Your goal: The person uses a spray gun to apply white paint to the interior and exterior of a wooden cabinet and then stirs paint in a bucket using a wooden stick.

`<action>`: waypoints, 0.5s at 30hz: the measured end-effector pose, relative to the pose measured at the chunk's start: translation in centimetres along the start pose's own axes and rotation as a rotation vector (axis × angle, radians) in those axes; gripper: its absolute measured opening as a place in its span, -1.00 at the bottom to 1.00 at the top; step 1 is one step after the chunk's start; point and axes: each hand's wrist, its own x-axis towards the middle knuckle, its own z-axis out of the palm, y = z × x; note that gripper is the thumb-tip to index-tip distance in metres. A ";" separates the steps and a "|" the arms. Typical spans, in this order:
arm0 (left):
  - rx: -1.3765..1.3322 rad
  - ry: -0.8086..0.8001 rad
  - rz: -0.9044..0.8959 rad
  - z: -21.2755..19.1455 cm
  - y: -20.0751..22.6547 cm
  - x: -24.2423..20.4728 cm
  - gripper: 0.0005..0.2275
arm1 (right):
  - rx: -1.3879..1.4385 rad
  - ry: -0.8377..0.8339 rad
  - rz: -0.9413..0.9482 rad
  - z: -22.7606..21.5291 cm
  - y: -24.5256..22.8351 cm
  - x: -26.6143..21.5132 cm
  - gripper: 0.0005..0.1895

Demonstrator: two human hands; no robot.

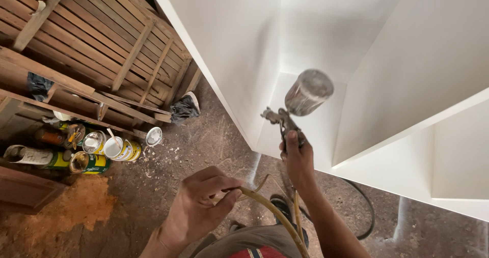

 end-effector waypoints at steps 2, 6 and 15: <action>-0.036 0.021 0.039 -0.4 -0.1 -0.2 -0.87 | 0.052 -0.035 -0.108 -0.1 -2.9 -0.3 -0.31; -0.115 0.033 0.001 -0.9 -0.4 -0.9 -0.87 | 0.183 0.006 -0.062 -0.2 -8.7 -1.9 -0.30; -0.143 0.081 0.102 -2.9 -1.4 -2.3 -0.89 | 0.534 -0.173 -0.549 -0.9 -14.9 -5.0 -0.41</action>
